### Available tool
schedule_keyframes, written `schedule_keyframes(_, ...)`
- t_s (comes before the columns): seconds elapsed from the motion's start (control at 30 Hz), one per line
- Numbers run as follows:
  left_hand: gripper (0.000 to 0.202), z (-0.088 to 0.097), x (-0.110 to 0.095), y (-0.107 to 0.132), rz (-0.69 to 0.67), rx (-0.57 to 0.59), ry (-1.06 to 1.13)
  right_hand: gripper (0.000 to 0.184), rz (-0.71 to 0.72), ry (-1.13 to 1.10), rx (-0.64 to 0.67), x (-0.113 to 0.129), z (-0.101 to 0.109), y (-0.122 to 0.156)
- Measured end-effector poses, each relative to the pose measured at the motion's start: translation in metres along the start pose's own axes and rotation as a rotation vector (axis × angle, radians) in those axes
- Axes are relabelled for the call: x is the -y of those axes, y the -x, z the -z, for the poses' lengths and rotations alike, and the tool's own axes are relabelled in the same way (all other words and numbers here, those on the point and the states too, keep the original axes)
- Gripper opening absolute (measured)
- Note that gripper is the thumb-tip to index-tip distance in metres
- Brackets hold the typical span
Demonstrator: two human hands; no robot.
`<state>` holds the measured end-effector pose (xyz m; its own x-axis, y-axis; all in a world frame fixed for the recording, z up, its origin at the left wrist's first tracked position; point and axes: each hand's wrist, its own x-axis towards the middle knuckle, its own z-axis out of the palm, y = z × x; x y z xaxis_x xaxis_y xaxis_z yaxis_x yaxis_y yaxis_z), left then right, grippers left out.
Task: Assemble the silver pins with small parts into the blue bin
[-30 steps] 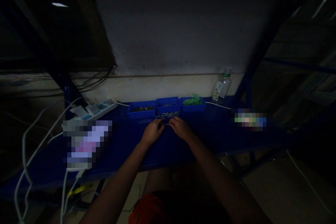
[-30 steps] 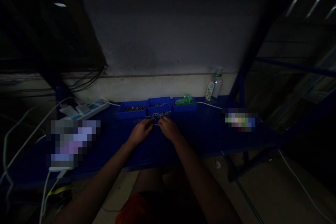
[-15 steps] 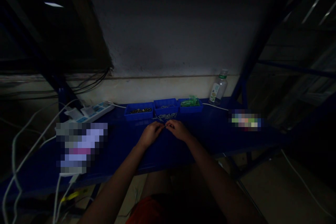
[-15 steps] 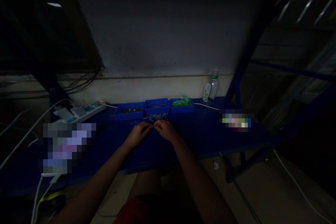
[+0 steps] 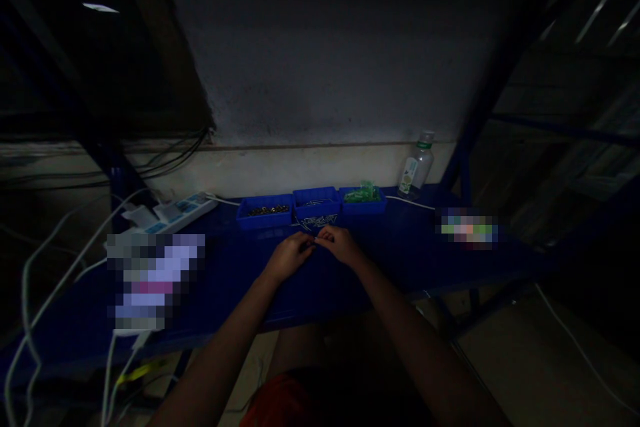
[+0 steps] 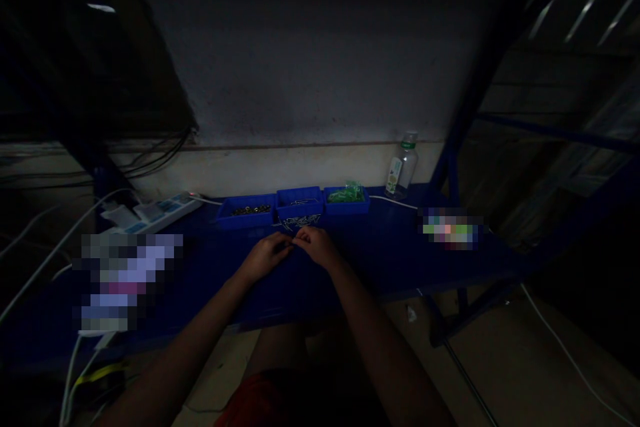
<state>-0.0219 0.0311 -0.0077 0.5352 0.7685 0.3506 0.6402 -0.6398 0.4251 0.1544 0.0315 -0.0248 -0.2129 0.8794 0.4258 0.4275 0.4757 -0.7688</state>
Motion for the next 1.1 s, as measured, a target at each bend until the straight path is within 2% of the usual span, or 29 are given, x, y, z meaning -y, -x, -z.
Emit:
schedule_keyframes(0.17,0.019,0.002,-0.002,0.0,-0.008,0.029,0.003,0.016,0.011,0.015,0.008,0.004,0.0,0.001)
schedule_keyframes(0.37,0.021,0.002,-0.002,-0.001,0.022,-0.062,0.027,0.015,0.009,0.028,-0.002,0.004,0.0,0.001)
schedule_keyframes(0.57,0.019,0.003,-0.005,0.001,-0.004,-0.021,0.043,0.014,-0.015,0.007,0.03,0.006,0.0,0.002)
schedule_keyframes(0.87,0.021,0.003,0.0,-0.001,0.02,-0.098,0.138,0.023,0.064,-0.006,0.03,0.012,0.003,0.003)
schedule_keyframes(0.97,0.022,0.005,0.001,-0.002,0.045,-0.155,0.193,0.021,0.037,-0.024,0.004,0.01,0.002,0.002)
schedule_keyframes(1.1,0.025,0.007,-0.001,-0.002,0.047,-0.17,0.236,0.018,0.007,-0.032,0.047,0.008,0.001,0.001)
